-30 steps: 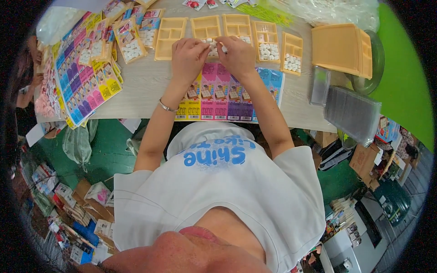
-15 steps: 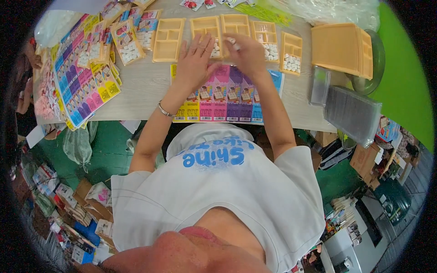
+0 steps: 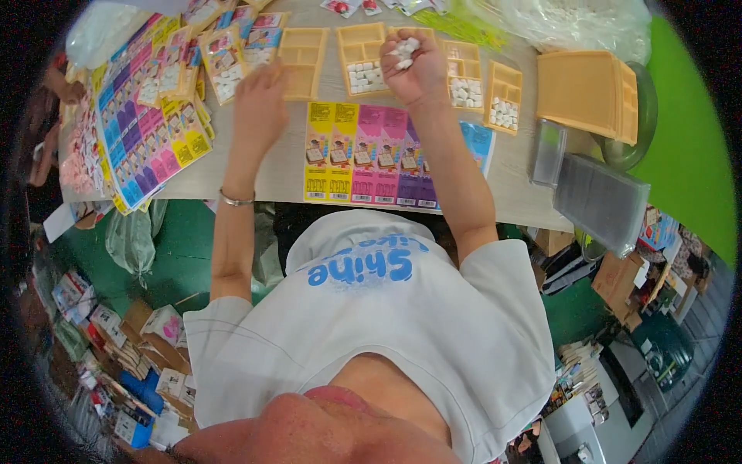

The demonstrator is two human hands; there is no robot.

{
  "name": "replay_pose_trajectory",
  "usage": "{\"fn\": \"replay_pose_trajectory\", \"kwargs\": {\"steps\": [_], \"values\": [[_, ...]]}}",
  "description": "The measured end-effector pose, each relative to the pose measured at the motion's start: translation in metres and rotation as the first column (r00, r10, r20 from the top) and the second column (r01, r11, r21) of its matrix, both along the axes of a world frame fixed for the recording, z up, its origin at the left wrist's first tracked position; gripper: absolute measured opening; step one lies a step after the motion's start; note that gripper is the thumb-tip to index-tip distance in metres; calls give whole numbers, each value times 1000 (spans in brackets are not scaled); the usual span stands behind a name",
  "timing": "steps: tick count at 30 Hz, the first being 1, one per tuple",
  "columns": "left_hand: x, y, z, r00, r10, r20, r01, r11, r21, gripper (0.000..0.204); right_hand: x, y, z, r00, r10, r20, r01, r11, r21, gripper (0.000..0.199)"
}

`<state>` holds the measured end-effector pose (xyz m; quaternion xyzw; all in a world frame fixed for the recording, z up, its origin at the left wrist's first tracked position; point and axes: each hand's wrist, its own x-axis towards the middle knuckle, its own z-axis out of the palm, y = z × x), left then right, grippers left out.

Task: Packaging small white pieces into multi-compartment trays and placing them into individual plastic bags.

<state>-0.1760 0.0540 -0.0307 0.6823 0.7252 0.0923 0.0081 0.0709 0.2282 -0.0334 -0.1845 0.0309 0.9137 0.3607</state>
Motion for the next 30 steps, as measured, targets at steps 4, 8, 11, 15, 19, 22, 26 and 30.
{"fn": "replay_pose_trajectory", "kwargs": {"steps": [4, 8, 11, 15, 19, 22, 26, 30], "values": [[34, -5, -15, 996, 37, 82, -45, 995, 93, 43, -45, -23, -7, 1000, -1, 0, 1, 1000, -27, 23], [54, -10, -22, 932, 52, 359, -127, 974, 189, 34, -89, -41, -3, 962, -85, 260, 41, 985, 168, 23], [55, -13, -30, 880, -14, 474, -147, 942, 300, 25, -106, -45, -14, 864, -242, 441, -30, 851, 525, 23], [52, -17, -34, 867, -68, 494, -143, 915, 377, 17, -112, -64, -12, 773, -354, 526, -147, 706, 693, 20], [55, -17, -30, 853, -51, 519, -173, 911, 374, 17, -106, -74, -11, 751, -326, 574, -253, 660, 707, 20], [55, -17, -27, 847, -47, 529, -169, 921, 352, 19, -102, -71, -4, 695, -444, 566, -282, 556, 782, 22], [54, -20, -22, 825, 5, 566, -259, 892, 370, 27, -57, 15, 13, 586, -801, 127, -15, 146, 989, 40], [51, -7, -8, 941, -61, 333, -65, 933, 353, 33, 52, 194, 65, -156, -957, 245, -237, 277, 931, 38]]}}
